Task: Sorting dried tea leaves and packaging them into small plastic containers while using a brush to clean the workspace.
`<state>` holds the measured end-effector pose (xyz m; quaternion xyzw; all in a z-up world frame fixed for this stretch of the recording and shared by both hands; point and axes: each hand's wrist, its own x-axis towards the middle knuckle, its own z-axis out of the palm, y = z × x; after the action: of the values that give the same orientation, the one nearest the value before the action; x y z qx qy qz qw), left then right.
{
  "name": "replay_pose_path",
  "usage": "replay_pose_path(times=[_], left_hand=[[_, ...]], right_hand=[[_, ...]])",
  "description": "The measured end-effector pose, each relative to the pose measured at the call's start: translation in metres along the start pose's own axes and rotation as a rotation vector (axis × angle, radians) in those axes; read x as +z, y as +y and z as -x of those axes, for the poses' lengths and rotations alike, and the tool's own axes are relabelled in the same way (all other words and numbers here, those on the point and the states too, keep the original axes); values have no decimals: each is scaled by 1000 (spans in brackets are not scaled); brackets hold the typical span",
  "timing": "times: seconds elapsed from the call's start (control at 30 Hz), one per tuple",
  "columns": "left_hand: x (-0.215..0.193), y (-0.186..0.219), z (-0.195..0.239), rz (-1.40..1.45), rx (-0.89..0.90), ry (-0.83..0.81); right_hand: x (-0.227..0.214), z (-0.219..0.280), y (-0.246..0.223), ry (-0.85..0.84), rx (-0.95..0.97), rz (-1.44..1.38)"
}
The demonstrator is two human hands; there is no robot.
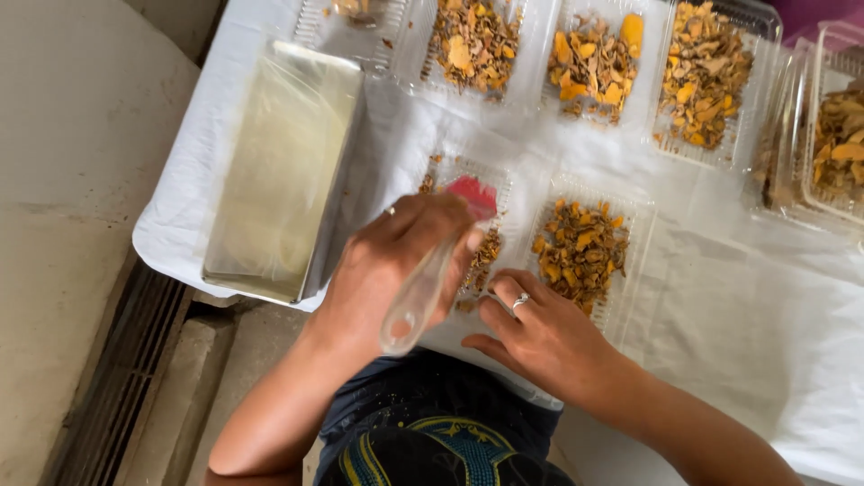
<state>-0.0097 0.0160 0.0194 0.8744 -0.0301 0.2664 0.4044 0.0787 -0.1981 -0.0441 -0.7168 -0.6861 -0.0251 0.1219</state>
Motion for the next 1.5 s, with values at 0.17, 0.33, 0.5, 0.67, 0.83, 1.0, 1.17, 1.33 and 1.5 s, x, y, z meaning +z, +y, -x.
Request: replay_pose_path(times=[0.17, 0.33, 0.5, 0.67, 0.83, 1.0, 1.17, 1.33, 1.5], left_hand=[[17, -44, -2, -105, -6, 118], [5, -10, 16, -73, -31, 94], [14, -22, 7, -126, 66, 208], [18, -21, 12, 6, -24, 91], [26, -26, 3, -19, 70, 163], [32, -30, 7, 21, 29, 14], [21, -9, 7, -18, 109, 182], [35, -28, 11, 82, 59, 86], [10, 0, 29, 118, -83, -85]], right_hand=[[3, 4, -3, -38, 23, 37], [6, 6, -4, -41, 33, 9], [5, 4, -5, -26, 42, 54], [7, 7, -5, -32, 39, 49], [4, 5, -9, -26, 43, 79], [2, 3, -9, 3, 48, 55], [-1, 3, -11, 6, 12, 43], [2, 8, -13, 13, 6, 69], [-5, 5, -14, -7, 14, 23]])
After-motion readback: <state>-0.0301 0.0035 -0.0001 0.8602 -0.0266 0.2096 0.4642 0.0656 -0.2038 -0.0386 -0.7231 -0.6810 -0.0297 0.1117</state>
